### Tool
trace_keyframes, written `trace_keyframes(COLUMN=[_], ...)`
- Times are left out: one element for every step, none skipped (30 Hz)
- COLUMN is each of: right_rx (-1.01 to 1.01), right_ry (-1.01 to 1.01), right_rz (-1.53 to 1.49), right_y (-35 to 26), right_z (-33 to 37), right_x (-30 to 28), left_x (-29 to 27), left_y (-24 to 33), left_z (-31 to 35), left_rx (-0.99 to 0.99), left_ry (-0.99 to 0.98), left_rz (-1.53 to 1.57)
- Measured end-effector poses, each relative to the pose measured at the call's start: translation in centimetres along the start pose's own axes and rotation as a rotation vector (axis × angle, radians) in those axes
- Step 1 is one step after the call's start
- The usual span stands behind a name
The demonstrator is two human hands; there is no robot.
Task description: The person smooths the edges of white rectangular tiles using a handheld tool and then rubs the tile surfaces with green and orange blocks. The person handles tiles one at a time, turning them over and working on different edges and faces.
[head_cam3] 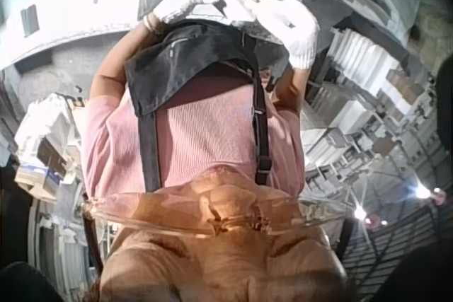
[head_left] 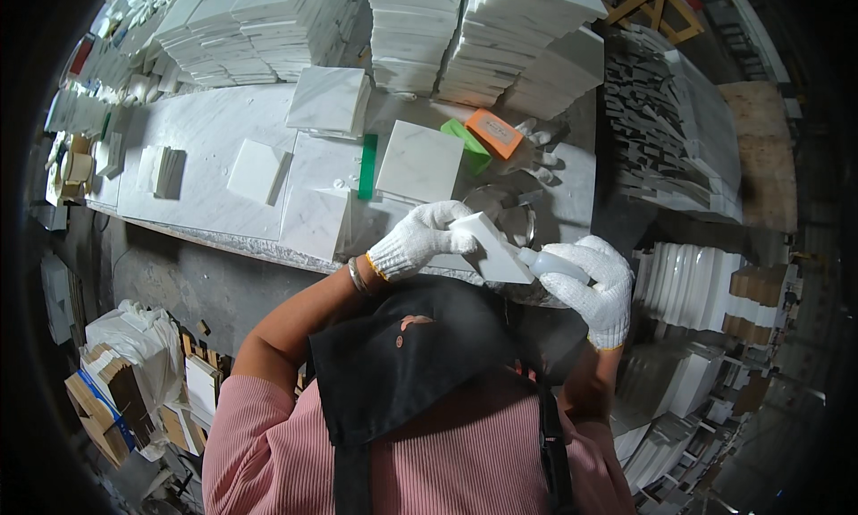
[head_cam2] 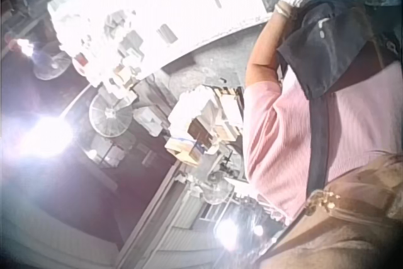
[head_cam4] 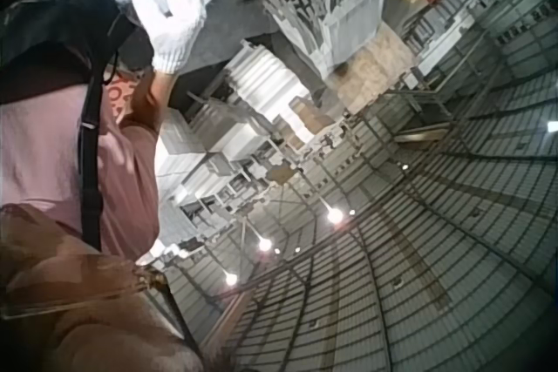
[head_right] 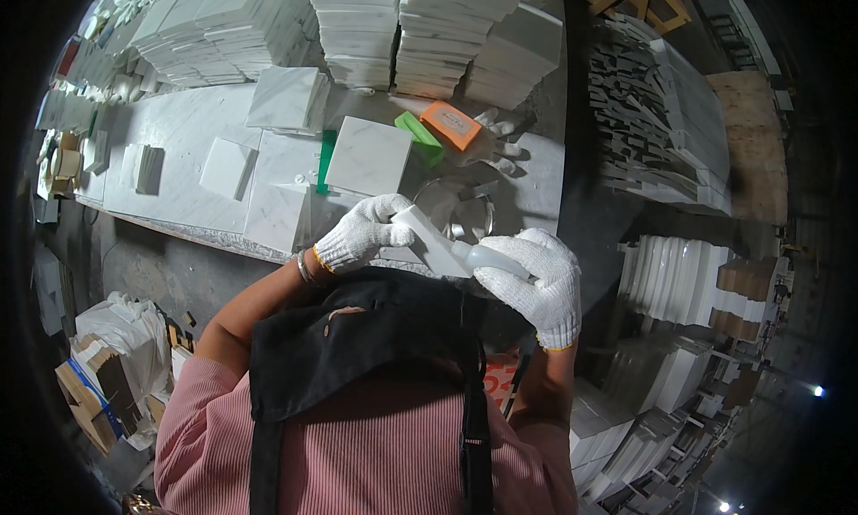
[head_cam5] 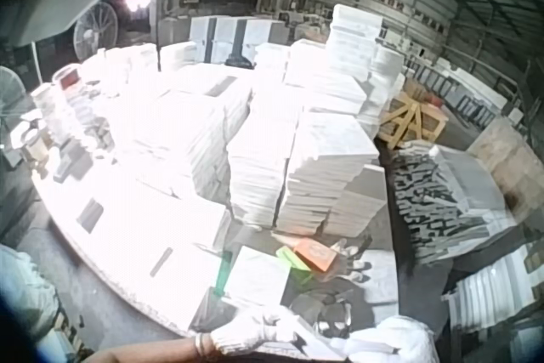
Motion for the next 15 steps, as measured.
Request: trace_keyframes(right_rx=[0.014, 0.029, 0.043, 0.045, 0.047, 0.049, 0.061, 0.074, 0.085, 0.101, 0.117, 0.132, 0.188, 0.24, 0.292], right_ry=[0.002, 0.003, 0.004, 0.005, 0.006, 0.006, 0.0, -0.007, -0.014, 0.011, 0.037, 0.062, 0.102, 0.14, 0.177], right_rz=[-0.018, -0.036, -0.055, -0.053, -0.051, -0.049, -0.07, -0.091, -0.112, -0.144, -0.176, -0.208, -0.265, -0.325, -0.385], right_y=[0.1, 0.2, 0.3, 0.4, 0.5, 0.6, 0.6, 0.5, 0.5, 0.8, 1.4, 2.1, 3.1, 4.2, 5.2], right_z=[0.0, 0.1, 0.1, 0.2, 0.2, 0.3, 0.3, 0.2, 0.3, 0.5, 0.8, 1.1, 1.5, 1.8, 2.1], right_x=[0.0, 0.0, 0.1, 0.1, 0.0, 0.0, 0.0, -0.1, -0.1, -0.2, 0.0, 0.2, 0.4, 0.9, 1.3], left_x=[0.0, -0.1, -0.1, -0.1, -0.1, -0.1, -0.1, -0.1, -0.2, -0.1, -0.1, 0.0, 0.1, 0.1, 0.0], left_y=[-0.1, -0.1, -0.1, -0.1, -0.1, -0.1, -0.1, -0.1, -0.1, -0.1, -0.1, 0.0, 0.1, 0.1, 0.0], left_z=[0.0, 0.0, 0.0, 0.0, 0.0, 0.0, 0.0, 0.0, 0.0, 0.0, 0.0, 0.1, 0.1, 0.1, 0.0], left_rx=[0.0, 0.002, 0.004, 0.004, 0.005, 0.005, 0.007, 0.009, 0.01, 0.009, 0.006, 0.003, -0.003, -0.001, 0.001], left_ry=[-0.002, -0.001, 0.001, 0.002, -0.002, -0.005, -0.007, -0.005, -0.003, -0.005, 0.004, 0.012, 0.015, 0.016, 0.017], left_rz=[0.001, -0.004, -0.009, -0.014, -0.012, -0.01, -0.009, -0.013, -0.018, -0.023, -0.026, -0.029, -0.033, -0.017, -0.001])
Point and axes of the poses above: each hand's wrist, its own z-axis away from the middle knuckle, its own x-axis out of the palm, y = z × x, the point moved 6 cm from there along -z, towards the middle knuckle, and after that the axes turned 15 degrees about z, right-handed, at the moved point
